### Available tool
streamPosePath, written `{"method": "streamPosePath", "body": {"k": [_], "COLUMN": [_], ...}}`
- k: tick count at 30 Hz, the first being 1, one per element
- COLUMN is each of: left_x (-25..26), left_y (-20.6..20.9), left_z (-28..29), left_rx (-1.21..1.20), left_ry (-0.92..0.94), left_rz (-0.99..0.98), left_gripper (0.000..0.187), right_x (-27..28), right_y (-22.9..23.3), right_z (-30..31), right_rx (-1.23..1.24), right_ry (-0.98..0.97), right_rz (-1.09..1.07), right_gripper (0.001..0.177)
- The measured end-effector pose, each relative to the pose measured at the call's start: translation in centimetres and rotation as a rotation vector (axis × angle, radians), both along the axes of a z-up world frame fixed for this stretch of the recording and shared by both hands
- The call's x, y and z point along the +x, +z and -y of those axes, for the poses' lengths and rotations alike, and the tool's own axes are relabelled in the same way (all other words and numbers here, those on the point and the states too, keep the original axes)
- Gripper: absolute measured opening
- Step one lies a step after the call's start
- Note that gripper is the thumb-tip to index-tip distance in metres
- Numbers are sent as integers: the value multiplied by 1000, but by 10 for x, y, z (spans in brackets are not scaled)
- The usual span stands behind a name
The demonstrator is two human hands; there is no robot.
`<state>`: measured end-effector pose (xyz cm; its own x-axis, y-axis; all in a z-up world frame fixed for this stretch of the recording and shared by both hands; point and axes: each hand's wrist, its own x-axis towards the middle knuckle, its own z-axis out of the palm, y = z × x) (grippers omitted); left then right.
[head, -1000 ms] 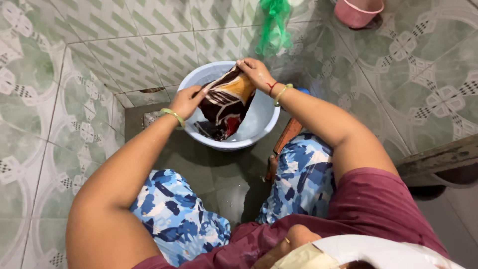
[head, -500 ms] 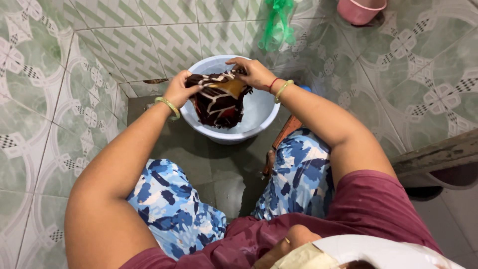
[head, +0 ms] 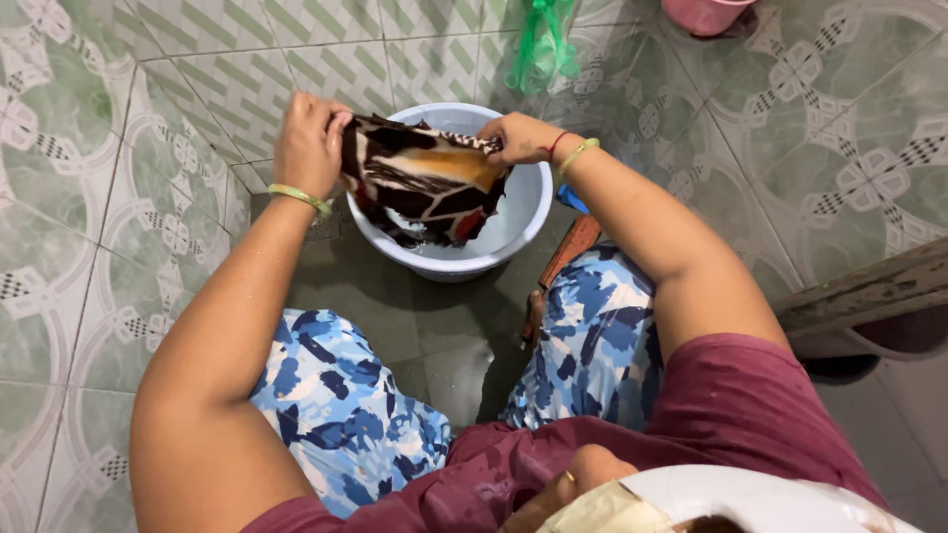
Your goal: The person sits on a tiled floor and washes a dark patterned cloth by hand in a white plastic basin filled with water. They repeatedly submerge, wring, and squeeze the cloth to remove water.
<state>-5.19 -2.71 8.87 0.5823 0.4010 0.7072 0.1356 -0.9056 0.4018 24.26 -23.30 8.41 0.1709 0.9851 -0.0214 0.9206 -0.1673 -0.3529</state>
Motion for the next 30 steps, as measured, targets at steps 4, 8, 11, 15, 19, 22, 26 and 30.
{"method": "streamPosePath", "body": {"k": [4,8,11,15,19,22,26,30], "left_x": [1,26,47,52,34,24,30,53], "left_y": [0,-45,-72,-52,-25,-31,-81,-145], "left_z": [4,-22,-43,-39,-21,-15,-7,1], "left_rx": [3,-85,-182,-139,-74,-136,-163,109], "left_ry": [-26,-35,105,41,-108,-167,-188,-340], "left_rz": [112,146,58,265,224,-80,-663,-1075], "left_gripper": [10,9,5,7,15,22,29,42], "right_x": [9,33,55,68,67,70,67,44], "right_y": [0,-33,-63,-64,-43,-52,-97,-121], "right_z": [-1,-12,-29,-45,-16,-7,1,4], "right_rx": [-90,61,326,1037,965,449,-142,-387], "right_ry": [-175,-345,-372,-142,-127,-247,34,205], "right_rz": [246,-92,-540,-213,-157,-152,80,38], "right_gripper": [35,24,20,29,37,35,49,50]}}
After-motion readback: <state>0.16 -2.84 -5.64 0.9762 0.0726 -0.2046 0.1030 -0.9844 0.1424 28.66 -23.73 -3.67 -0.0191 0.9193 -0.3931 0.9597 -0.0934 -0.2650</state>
